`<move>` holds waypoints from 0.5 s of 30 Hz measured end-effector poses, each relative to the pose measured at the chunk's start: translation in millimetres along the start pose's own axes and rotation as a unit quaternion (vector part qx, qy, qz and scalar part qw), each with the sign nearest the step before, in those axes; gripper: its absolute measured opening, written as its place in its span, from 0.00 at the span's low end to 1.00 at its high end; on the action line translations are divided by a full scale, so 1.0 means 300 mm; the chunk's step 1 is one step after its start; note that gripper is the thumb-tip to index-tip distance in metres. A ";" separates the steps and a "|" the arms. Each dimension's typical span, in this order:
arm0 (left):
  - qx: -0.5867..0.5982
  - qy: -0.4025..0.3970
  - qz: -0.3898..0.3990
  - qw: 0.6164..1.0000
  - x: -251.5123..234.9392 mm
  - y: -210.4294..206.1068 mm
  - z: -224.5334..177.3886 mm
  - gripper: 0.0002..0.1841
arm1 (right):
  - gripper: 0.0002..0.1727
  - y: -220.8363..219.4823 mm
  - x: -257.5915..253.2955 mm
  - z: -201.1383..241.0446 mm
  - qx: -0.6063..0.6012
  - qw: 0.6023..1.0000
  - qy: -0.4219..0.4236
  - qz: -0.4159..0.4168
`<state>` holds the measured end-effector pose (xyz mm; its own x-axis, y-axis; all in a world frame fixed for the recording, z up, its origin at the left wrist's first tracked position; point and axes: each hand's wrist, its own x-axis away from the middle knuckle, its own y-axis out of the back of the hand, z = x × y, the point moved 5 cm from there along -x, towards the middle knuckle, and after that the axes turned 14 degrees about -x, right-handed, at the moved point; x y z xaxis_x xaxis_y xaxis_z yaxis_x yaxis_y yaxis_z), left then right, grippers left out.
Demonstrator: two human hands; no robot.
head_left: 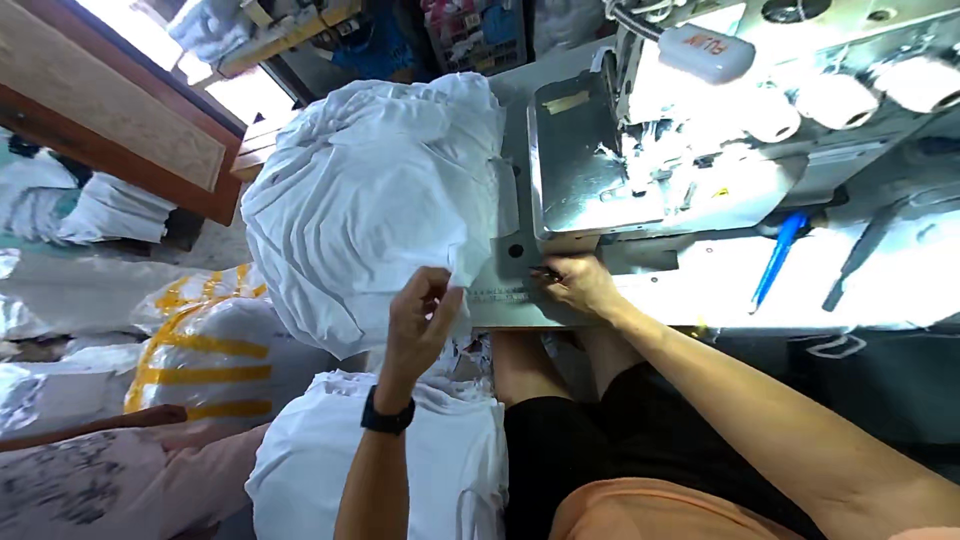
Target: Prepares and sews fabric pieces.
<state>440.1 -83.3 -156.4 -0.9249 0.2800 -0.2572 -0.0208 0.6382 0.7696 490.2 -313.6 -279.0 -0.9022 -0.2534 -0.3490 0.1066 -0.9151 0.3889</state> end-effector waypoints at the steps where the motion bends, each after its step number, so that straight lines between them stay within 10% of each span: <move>1: -0.021 0.008 0.082 0.996 0.001 -0.002 0.008 0.17 | 0.07 0.001 -0.001 0.000 0.003 1.000 0.003 0.000; 5: -0.171 0.121 0.346 0.915 0.041 -0.118 0.167 0.28 | 0.06 -0.005 -0.001 0.003 0.004 1.000 -0.015 0.005; 12: -0.176 0.034 -0.006 0.984 -0.067 -0.081 0.058 0.07 | 0.19 -0.057 0.026 0.104 -0.005 0.979 0.205 -0.018; 15: -0.198 0.005 -0.022 0.980 -0.126 -0.124 0.053 0.09 | 0.18 -0.160 0.054 0.129 0.056 0.982 0.078 0.161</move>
<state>482.0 -106.4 -184.6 -0.9233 0.2510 -0.2906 -0.2039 0.3209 0.9249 454.2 -261.6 -270.4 -0.7529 -0.5769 -0.3166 0.3214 -0.7422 0.5881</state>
